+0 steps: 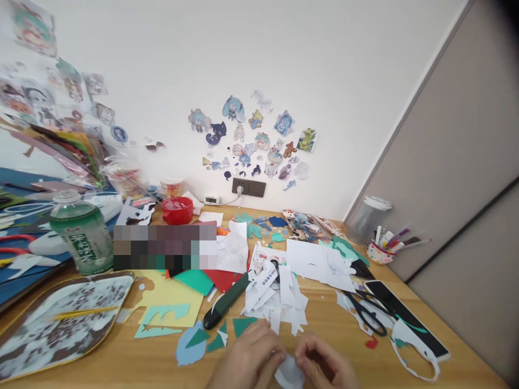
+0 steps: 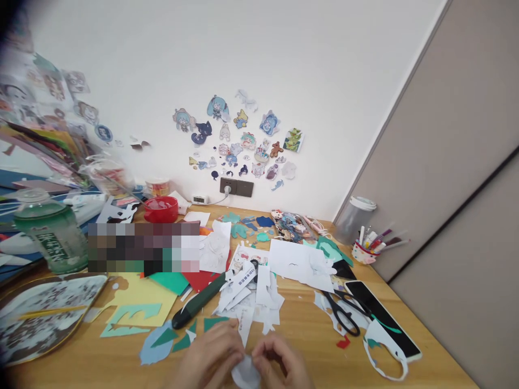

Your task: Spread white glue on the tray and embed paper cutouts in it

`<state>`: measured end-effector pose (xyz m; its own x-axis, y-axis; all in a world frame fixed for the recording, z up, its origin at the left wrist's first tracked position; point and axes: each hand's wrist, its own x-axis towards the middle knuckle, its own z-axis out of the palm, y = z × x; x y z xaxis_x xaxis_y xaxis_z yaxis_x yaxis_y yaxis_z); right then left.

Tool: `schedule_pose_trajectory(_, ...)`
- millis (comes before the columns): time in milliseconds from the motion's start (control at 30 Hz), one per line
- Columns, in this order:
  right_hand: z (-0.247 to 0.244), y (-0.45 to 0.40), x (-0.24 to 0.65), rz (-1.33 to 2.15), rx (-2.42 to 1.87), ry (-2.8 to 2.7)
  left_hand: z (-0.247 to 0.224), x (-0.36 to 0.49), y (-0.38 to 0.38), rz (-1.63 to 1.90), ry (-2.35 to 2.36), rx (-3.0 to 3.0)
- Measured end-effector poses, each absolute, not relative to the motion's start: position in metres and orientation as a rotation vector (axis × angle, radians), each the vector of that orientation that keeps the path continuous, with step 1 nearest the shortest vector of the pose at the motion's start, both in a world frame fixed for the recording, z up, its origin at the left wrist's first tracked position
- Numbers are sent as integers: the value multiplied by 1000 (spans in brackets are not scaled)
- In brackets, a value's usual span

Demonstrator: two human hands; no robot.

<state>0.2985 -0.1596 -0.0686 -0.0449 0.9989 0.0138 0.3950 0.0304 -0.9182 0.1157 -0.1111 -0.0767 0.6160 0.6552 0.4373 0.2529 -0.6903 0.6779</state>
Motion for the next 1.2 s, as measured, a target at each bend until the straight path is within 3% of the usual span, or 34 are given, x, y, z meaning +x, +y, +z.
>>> schedule_pose_trajectory(133, -61, -132, 288, 686, -1546, -1520, -56, 97, -100, 971, 933, 2124)
schedule_pose_trajectory(300, -81, -107, 267, 530, -1812, -1690, -56, 85, -90, 791, 1024, 2170)
schedule_pose_trajectory(833, -70, -117, 246, 1106, -1207, -1203, -65, 83, -100, 907, 809, 1804)
schedule_pose_trajectory(1000, -70, -136, 241, 1089, -1223, -1225, -70, 75, -105, 876, 658, 1384)
schedule_pose_trajectory(1200, -59, -140, 241, 949, -1198, -1428, -73, 74, -103, 860, 723, 1330)
